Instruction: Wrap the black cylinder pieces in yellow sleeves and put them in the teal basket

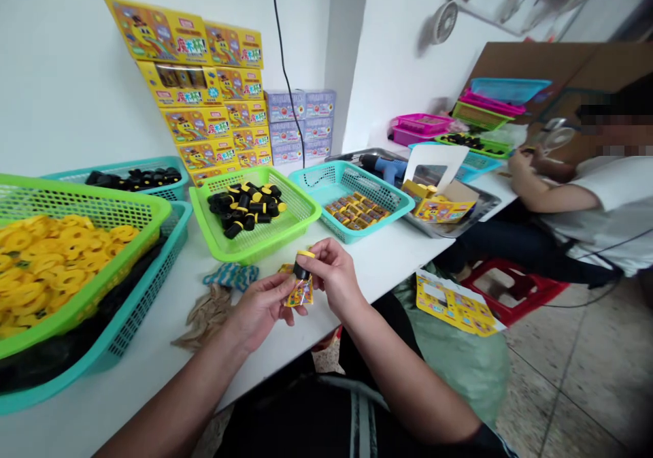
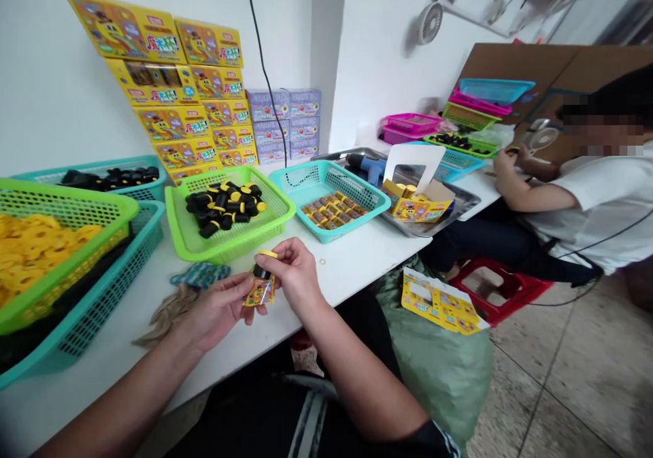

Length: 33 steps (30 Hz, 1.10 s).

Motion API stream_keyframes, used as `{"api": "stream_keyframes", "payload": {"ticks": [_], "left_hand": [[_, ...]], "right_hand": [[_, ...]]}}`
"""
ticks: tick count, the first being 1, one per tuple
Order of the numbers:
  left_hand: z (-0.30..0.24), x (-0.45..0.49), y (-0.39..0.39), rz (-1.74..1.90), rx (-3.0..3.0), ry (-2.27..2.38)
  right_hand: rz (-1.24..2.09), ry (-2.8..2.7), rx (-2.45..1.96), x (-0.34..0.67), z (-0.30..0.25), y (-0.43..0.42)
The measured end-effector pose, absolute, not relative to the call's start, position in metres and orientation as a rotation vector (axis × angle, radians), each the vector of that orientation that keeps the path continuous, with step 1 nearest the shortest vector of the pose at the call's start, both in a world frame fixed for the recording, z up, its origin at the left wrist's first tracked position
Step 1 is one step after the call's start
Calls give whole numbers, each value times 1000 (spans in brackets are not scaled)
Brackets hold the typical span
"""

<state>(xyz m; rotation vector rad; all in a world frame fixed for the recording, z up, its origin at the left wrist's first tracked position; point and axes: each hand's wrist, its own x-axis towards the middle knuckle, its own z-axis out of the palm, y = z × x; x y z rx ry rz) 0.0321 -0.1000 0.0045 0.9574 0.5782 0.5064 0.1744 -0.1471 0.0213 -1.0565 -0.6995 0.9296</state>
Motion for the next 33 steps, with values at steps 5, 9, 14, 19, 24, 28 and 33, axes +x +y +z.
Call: {"api": "stream_keyframes", "payload": {"ticks": [5,9,14,19,24,28,33], "left_hand": [[3,32,-100,518,978,633],[2,32,-98,554,1000,641],[1,31,-97,623,1120,643],[1,31,-98,654,1218,629],[0,32,-97,662,1276,633],[0,32,-97,654,1257,646],[2,33,-99,611,1105,608]], "right_hand": [[920,-665,-1033,185,24,-152],[1065,-937,-1091,198,29,-166],[1054,-1231,-1242,198,34,-181],[1064,-1349,-1358,194,32,-182],[1028,-1365,-1369,193,27,-181],[1032,-1391,-1362,191,19,-178],[1131,-1197,-1298,190,15,-172]]}}
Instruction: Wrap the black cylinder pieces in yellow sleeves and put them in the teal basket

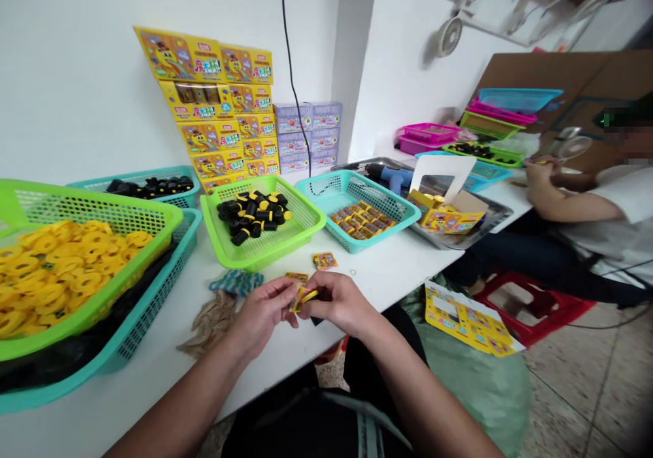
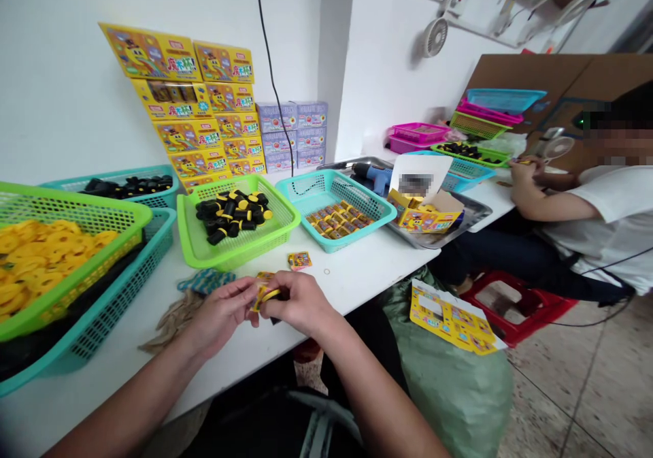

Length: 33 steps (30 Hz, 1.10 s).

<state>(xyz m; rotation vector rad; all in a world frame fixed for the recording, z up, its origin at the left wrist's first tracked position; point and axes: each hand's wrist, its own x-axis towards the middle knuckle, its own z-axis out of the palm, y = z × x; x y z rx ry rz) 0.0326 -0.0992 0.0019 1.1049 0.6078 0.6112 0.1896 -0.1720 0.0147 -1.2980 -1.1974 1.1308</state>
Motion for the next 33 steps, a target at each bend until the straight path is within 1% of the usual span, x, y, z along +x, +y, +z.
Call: {"api": "stream_keyframes", "payload": {"ticks": [4,9,12,17,21,26,33], "left_hand": [[0,33,-98,573,1102,636],[-3,32,-94,699,1235,734],[-1,31,-92,681,1269,728],[6,32,-93,671,1274,674],[9,33,-98,616,1306,639],[7,34,-106,569,1319,593],[5,35,-106,566,1284,603]], "right_hand": [[1096,-1146,-1257,190,16,-172],[1058,-1263,-1362,188,20,-177],[1069,-1301,-1364,190,27,-180],[1029,-1077,-1265,199,34,-180],[908,-866,-1204,201,34,-176],[820,-901,-1184,193,32,-173],[722,-885,-1278,186,21,-168]]}}
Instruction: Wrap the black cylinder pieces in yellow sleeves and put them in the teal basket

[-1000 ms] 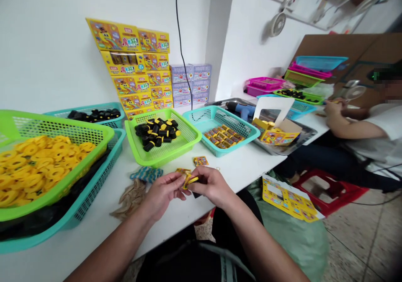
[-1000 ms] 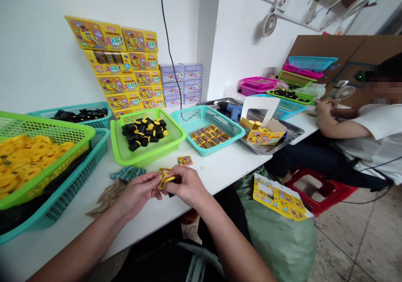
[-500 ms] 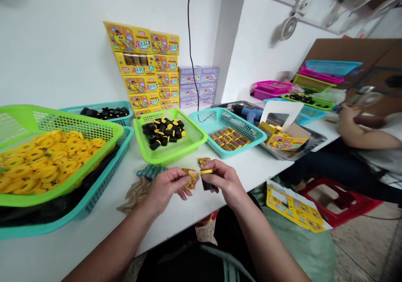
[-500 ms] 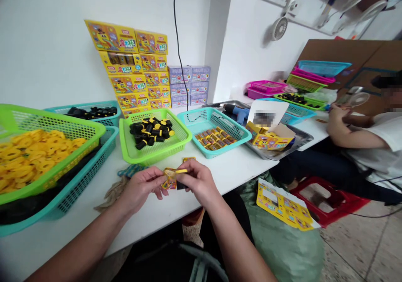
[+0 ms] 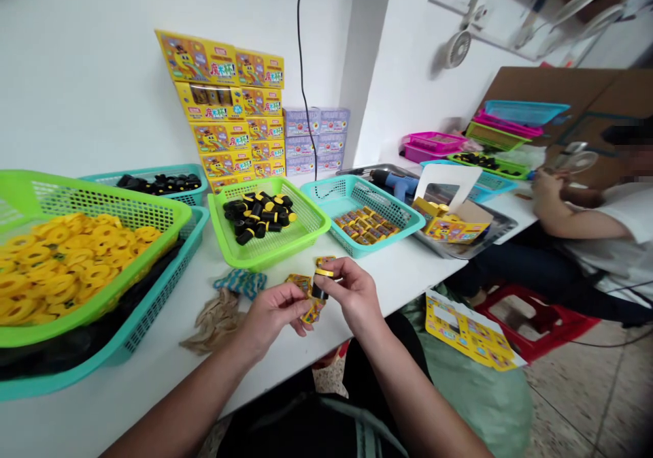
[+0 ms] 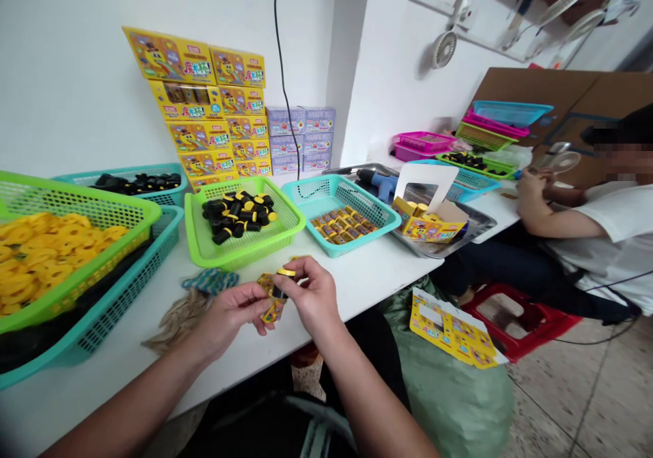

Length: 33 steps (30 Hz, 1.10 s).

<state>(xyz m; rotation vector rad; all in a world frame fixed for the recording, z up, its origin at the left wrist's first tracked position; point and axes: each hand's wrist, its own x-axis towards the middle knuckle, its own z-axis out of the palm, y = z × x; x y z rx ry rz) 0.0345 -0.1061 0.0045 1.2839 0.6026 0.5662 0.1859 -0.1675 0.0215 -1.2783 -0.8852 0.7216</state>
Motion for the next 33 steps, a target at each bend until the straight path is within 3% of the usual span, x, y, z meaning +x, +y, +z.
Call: {"api": "stream_keyframes", "payload": {"ticks": [11,21,27,33], "left_hand": [[2,35,-106,603,1191,655],[4,33,-105,500,1205,592],[4,34,-106,467,1103,593],[6,34,-104,481,1051,570]], "right_hand": [[387,-1064,-1449,178,16,-167],[452,-969,-1367,178,20,-166],[741,-715,-1107,174,15,-163],[757,-623,-1142,173,10,-162]]}}
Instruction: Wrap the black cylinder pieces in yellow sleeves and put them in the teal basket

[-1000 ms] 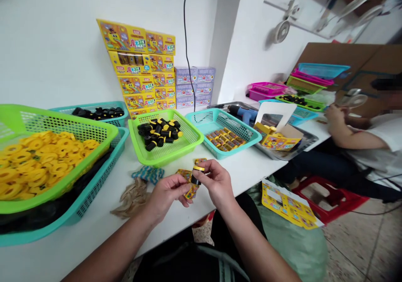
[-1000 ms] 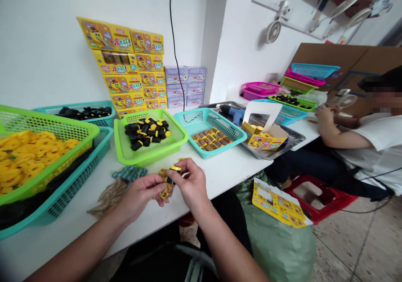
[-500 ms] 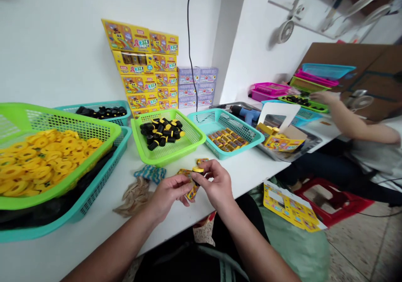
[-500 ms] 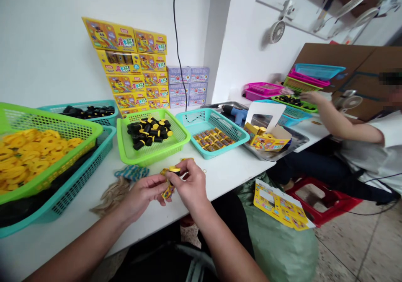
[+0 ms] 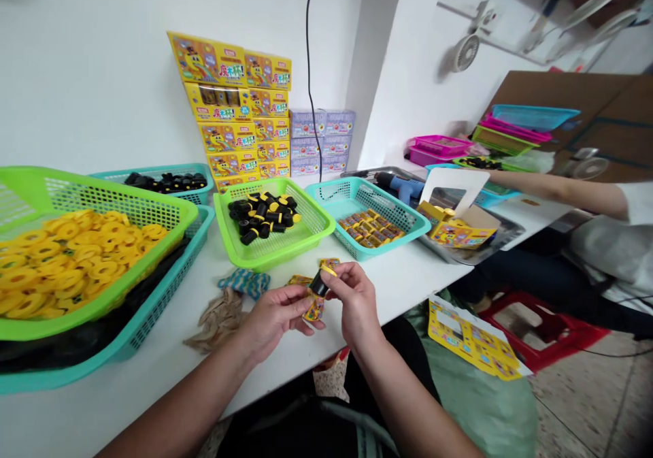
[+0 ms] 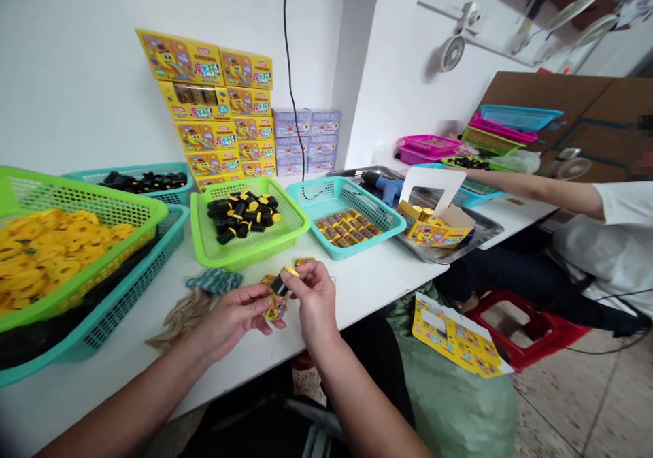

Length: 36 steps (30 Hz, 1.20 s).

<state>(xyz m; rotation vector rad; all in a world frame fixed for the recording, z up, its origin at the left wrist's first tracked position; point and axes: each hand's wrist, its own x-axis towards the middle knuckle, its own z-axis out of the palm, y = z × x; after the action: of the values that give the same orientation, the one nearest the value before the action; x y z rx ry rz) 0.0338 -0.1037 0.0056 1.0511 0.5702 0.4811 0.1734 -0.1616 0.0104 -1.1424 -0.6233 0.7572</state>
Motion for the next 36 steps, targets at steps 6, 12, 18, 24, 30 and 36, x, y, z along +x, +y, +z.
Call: {"api": "stream_keyframes", "payload": {"ticks": [6,12,18,24,30,36], "left_hand": [[4,34,-102,523,996,576],[1,34,-103,578,990,598],[-3,34,-103,586,1015,640],[-2,36,-106,588,1029,629],[-5,36,-107,646,1008,630],[-7,37,-110,659,974,573]], "right_hand": [[635,-709,-1193,175,12,-164],[490,-852,-1350,168,21,-167],[544,-824,-1306,166,14,-164],[530,-860,-1333,165,17,-165],[509,-927,-1335,164,16,-166],[290,-1028,-1397,163,12,-166]]}}
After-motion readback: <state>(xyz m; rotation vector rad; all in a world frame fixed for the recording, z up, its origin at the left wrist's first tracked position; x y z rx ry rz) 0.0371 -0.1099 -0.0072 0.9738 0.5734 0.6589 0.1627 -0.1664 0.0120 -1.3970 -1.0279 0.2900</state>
